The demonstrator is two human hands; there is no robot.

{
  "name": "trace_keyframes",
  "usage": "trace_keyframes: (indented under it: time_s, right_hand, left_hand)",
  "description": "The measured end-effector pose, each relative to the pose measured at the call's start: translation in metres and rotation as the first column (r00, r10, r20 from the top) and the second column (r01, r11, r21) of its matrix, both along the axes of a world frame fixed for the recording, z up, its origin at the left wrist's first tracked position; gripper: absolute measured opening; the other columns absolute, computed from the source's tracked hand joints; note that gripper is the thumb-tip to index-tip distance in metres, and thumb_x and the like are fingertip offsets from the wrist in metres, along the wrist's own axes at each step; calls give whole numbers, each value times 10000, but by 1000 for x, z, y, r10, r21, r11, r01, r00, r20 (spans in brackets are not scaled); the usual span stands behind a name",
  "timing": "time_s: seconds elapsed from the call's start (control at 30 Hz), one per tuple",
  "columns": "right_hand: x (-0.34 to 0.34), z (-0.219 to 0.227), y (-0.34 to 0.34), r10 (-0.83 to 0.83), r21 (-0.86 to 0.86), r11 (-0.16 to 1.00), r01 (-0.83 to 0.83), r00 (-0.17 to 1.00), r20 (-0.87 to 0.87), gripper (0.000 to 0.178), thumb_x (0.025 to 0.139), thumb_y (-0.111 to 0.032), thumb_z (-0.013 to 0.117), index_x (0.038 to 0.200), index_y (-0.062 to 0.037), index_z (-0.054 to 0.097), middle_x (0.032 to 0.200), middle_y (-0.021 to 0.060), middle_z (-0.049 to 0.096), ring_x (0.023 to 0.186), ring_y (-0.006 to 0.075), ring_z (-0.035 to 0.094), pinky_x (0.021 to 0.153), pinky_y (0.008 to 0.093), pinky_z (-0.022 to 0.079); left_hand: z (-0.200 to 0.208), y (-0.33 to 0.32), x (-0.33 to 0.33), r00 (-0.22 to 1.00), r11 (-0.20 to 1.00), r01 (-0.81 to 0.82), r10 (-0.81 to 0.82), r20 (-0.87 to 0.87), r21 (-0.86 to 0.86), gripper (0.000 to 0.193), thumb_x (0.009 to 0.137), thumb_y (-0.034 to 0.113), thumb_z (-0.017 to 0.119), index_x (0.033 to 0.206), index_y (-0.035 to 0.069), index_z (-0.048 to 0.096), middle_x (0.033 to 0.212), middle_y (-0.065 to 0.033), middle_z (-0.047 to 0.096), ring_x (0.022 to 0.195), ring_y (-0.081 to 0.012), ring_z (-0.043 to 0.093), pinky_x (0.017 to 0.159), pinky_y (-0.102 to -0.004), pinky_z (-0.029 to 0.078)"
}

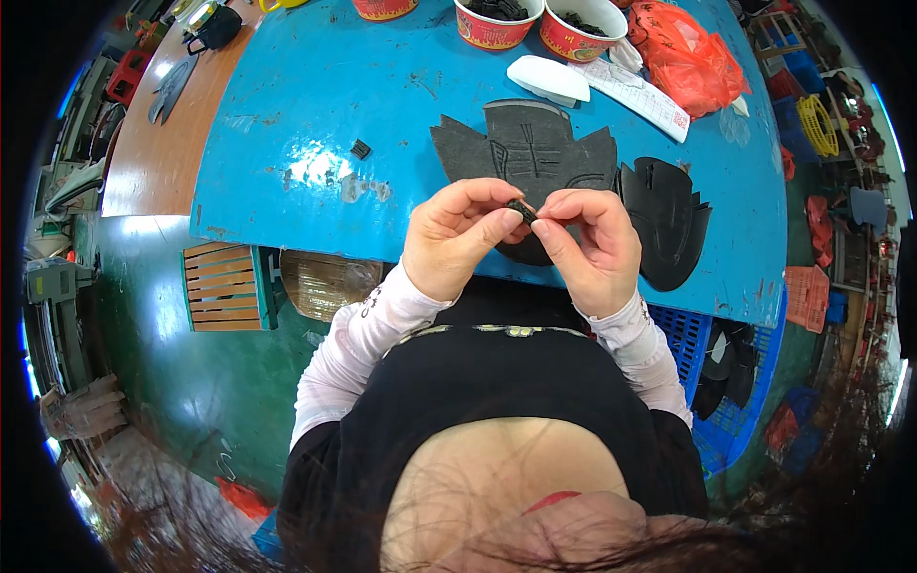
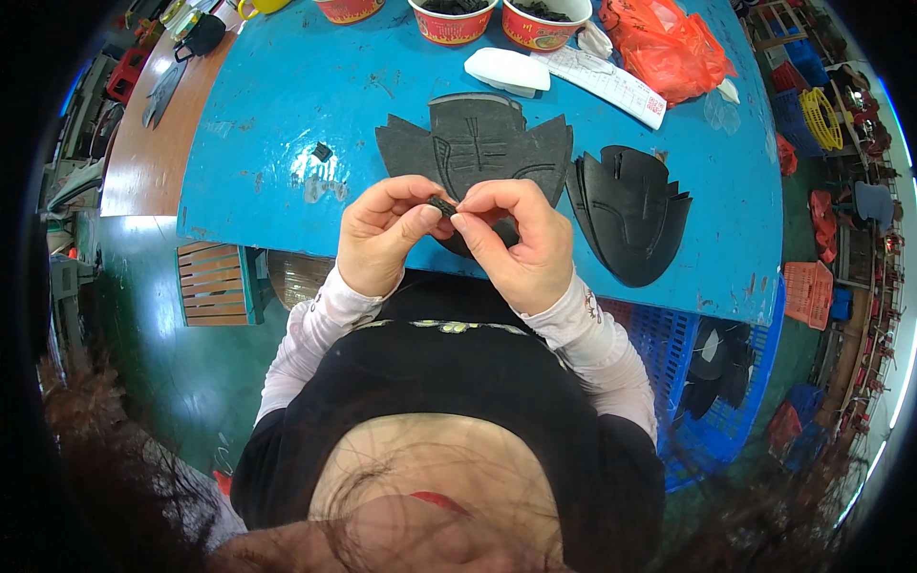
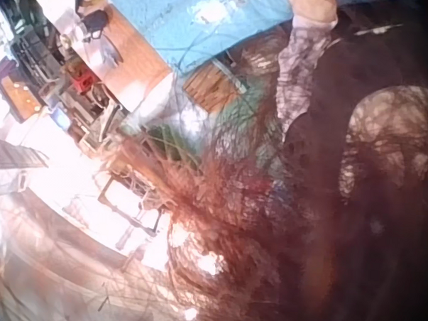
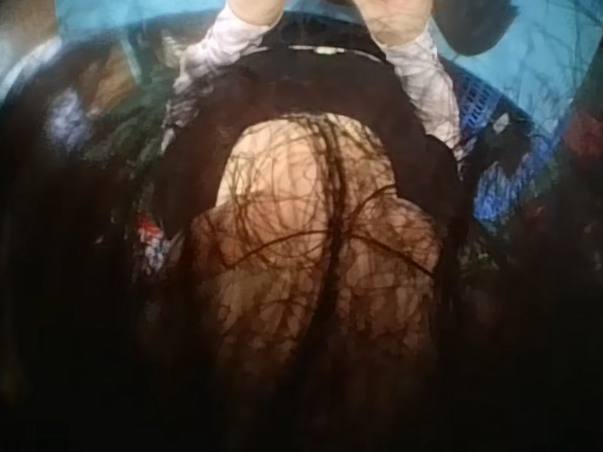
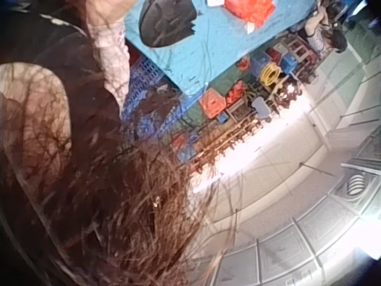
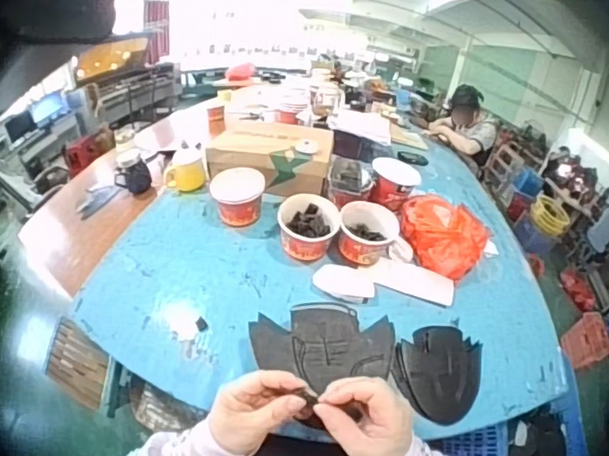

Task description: Manually attaching small leather components to a shoe upper part using plastic clips or rivets.

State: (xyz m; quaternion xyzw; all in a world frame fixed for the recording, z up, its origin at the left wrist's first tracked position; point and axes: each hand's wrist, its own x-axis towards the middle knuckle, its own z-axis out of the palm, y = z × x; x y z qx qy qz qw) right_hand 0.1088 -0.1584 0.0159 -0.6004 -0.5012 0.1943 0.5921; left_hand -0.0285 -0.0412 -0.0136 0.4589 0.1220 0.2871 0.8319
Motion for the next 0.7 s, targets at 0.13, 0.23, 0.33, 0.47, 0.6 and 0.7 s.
trace_keyframes:
  time_s: [0.13, 0.23, 0.33, 0.47, 0.6, 0.7]
  right_hand:
    - [-7, -1, 4, 41, -8, 999, -46, 950, -309, 265, 858, 45, 674, 1068, -17, 524, 979, 63, 615, 861, 112, 614, 773, 250, 505]
    - [-8, -3, 0, 52, -10, 998, -61, 905, -423, 302, 858, 81, 639, 1089, -28, 478, 1002, 61, 595, 891, 98, 582, 802, 236, 480]
    - [-2, -6, -4, 56, -8, 998, -69, 867, -494, 294, 861, 84, 635, 1078, -39, 479, 999, 67, 594, 899, 102, 580, 805, 237, 475]
    - [-1, -6, -1, 97, -29, 991, -132, 840, -534, 280, 870, 67, 641, 1071, -42, 479, 998, 70, 595, 907, 104, 578, 815, 235, 467]
    - [-8, -2, 3, 79, -77, 989, -127, 890, -449, 295, 880, 43, 648, 1124, -21, 495, 996, 66, 595, 900, 105, 577, 815, 236, 468]
    - [-7, -1, 5, -14, -88, 996, -6, 973, -230, 326, 883, 38, 648, 1174, -6, 509, 986, 59, 597, 898, 105, 578, 816, 237, 472]
  left_hand:
    - [-2, -3, -3, 998, 995, -51, 53, -17, 89, 297, 888, -45, 641, 1179, -33, 585, 1061, -125, 662, 940, -178, 649, 802, -299, 558]
    - [-1, -2, 1, 995, 955, -90, 98, -16, 281, 261, 840, -100, 661, 1091, -34, 638, 1091, -114, 630, 949, -174, 638, 828, -278, 539]
    - [1, -1, 4, 993, 896, -95, 118, -26, 433, 204, 836, -76, 674, 1033, -23, 657, 1075, -115, 640, 921, -156, 629, 770, -278, 523]
    - [8, 1, -1, 979, 797, -162, 203, -6, 582, 203, 814, -59, 698, 1005, 3, 667, 971, -96, 681, 857, -177, 652, 729, -287, 519]
    - [10, 11, -7, 933, 565, -288, 348, 94, 773, 227, 770, -52, 723, 984, 12, 679, 929, -104, 691, 839, -222, 672, 718, -315, 531]
    - [6, 35, -21, 830, 394, -360, 549, 97, 846, 242, 776, -45, 712, 1010, 9, 683, 941, -130, 685, 817, -230, 675, 717, -319, 539]
